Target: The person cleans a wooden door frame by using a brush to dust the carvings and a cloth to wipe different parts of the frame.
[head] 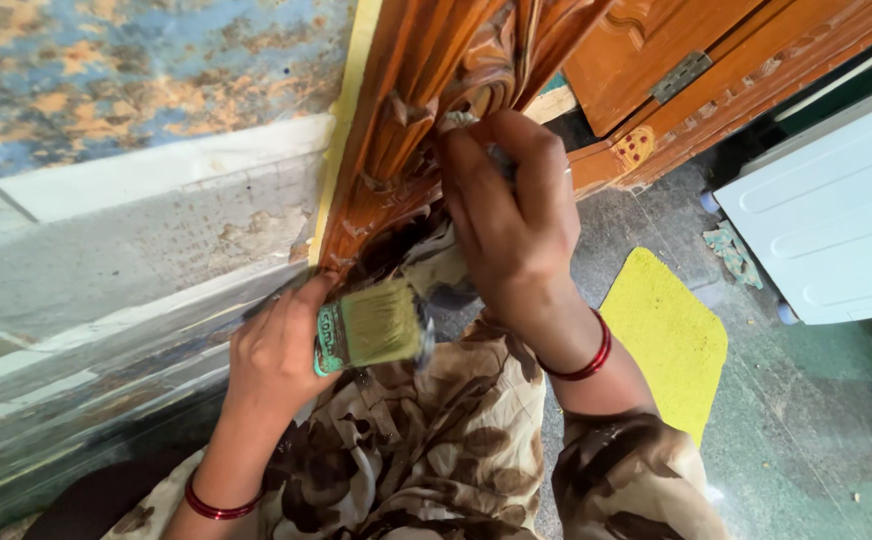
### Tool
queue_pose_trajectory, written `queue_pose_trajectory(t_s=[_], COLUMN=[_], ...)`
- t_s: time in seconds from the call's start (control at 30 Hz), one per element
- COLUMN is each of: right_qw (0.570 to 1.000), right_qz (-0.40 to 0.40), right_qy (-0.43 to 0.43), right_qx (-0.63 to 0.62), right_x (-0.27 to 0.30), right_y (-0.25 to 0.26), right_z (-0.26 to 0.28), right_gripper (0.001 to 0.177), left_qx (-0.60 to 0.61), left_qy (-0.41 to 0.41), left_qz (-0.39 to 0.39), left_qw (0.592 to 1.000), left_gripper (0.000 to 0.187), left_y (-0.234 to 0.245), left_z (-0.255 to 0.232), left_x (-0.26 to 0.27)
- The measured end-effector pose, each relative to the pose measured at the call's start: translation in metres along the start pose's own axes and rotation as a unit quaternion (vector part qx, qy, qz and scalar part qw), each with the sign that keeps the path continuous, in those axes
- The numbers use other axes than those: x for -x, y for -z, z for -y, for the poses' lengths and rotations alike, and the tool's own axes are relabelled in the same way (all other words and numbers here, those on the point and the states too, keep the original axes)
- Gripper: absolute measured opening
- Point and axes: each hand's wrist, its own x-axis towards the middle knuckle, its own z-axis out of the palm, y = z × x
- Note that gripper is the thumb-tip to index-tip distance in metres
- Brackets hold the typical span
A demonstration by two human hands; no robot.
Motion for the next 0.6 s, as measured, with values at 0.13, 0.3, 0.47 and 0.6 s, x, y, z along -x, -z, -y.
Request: queue_pose_trajectory(t_s=[0.13, 0.3, 0.47, 0.6], right_qw=[0.981, 0.971, 0.982, 0.979], right_qz=[0.141, 0.173, 0.103, 0.005], right_qy=[0.125, 0.155, 0.146, 0.203], right_qx=[0.040, 0.054, 0.063, -0.034], right_x=[-0.015, -0.024, -0.016, -0.003], right_y=[0.038, 0.041, 0.039, 0.022], right_z=[-0.013, -0.018, -0.040, -0.046], right_gripper=[0.028, 0.020, 0.010, 0.014], left_qx=[-0.041, -0.120, -0.121, -0.093], left_qy=[-0.007, -0.035, -0.052, -0.038], left_qz=[0.003, 0.016, 0.003, 0.011], left_qw=[0.999, 0.992, 0.991, 0.995], left_gripper=[0.051, 0.045, 0.047, 0.049], left_y=[0.000, 0.002, 0.004, -0.004], left_z=[0.000, -0.003, -0.003, 0.002], left_x=[0.004, 0.012, 0.018, 0.015])
